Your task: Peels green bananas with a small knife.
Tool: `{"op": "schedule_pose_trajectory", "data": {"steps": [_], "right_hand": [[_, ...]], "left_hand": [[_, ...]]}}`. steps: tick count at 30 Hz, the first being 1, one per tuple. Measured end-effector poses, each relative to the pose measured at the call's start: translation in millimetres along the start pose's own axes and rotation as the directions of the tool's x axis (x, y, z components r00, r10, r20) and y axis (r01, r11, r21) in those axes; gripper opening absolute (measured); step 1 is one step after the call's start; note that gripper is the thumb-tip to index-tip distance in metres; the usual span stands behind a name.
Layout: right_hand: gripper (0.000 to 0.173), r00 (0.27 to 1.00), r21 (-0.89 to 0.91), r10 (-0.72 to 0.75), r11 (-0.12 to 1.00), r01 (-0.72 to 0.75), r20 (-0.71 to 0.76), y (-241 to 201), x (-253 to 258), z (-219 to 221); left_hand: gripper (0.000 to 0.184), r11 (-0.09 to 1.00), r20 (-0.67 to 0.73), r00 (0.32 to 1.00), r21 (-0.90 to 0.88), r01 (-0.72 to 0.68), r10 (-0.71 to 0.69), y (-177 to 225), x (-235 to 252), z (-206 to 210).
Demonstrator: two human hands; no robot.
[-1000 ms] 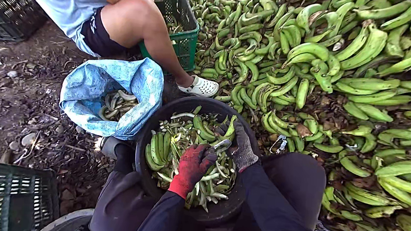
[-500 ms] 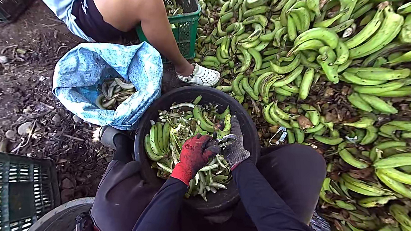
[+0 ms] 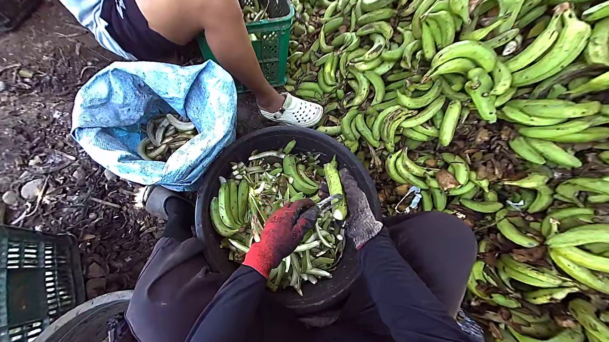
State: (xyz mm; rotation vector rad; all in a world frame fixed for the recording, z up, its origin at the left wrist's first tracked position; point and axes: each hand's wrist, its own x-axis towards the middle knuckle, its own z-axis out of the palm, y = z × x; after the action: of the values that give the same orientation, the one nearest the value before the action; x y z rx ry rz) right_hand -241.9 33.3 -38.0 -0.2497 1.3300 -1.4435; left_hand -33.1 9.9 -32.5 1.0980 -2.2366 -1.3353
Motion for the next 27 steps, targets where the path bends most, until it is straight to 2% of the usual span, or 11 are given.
{"op": "schedule_pose_trajectory", "data": {"steps": [4, 10, 12, 16, 18, 21, 24, 25, 27], "right_hand": [[0.055, 0.998, 0.004, 0.034, 0.999, -0.035, 0.05, -2, 1, 4], [0.054, 0.984, 0.075, 0.094, 0.991, -0.106, 0.148, 5, -2, 15], [0.056, 0.982, 0.04, 0.082, 0.995, -0.09, 0.167, 10, -3, 17], [0.053, 0.994, -0.035, 0.059, 0.998, -0.056, 0.094, 18, -9, 23], [0.048, 0.995, -0.113, 0.024, 0.994, -0.013, 0.098, 24, -16, 22], [0.048, 0.995, -0.189, 0.078, 0.98, -0.064, 0.068, 26, -33, 36], [0.057, 0.988, -0.318, 0.135, 0.942, -0.106, 0.071, 37, -53, 40], [0.058, 0.984, -0.292, 0.161, 0.948, -0.131, 0.081, 37, -55, 39], [0.06, 0.978, -0.178, 0.191, 0.969, -0.173, 0.089, 30, -45, 38]], "left_hand": [[0.053, 0.994, 0.021, 1.0, 0.104, -0.016, 0.014, 8, -5, 1], [0.054, 0.999, -0.011, 1.0, 0.048, 0.006, -0.006, -2, -3, -1], [0.052, 0.997, -0.053, 0.998, 0.074, 0.026, -0.022, -10, 1, 1], [0.052, 0.981, -0.139, 0.988, 0.17, 0.097, -0.073, -17, 8, 0], [0.052, 0.957, -0.222, 0.973, 0.262, 0.127, -0.068, -18, 12, -1], [0.044, 0.909, -0.392, 0.916, 0.347, 0.231, -0.084, -18, 21, -7], [0.043, 0.897, -0.514, 0.829, 0.228, 0.378, -0.219, -22, 28, -33], [0.044, 0.914, -0.518, 0.825, 0.181, 0.364, -0.225, -23, 27, -40], [0.044, 0.964, -0.456, 0.872, 0.096, 0.249, -0.179, -20, 20, -43]]}}
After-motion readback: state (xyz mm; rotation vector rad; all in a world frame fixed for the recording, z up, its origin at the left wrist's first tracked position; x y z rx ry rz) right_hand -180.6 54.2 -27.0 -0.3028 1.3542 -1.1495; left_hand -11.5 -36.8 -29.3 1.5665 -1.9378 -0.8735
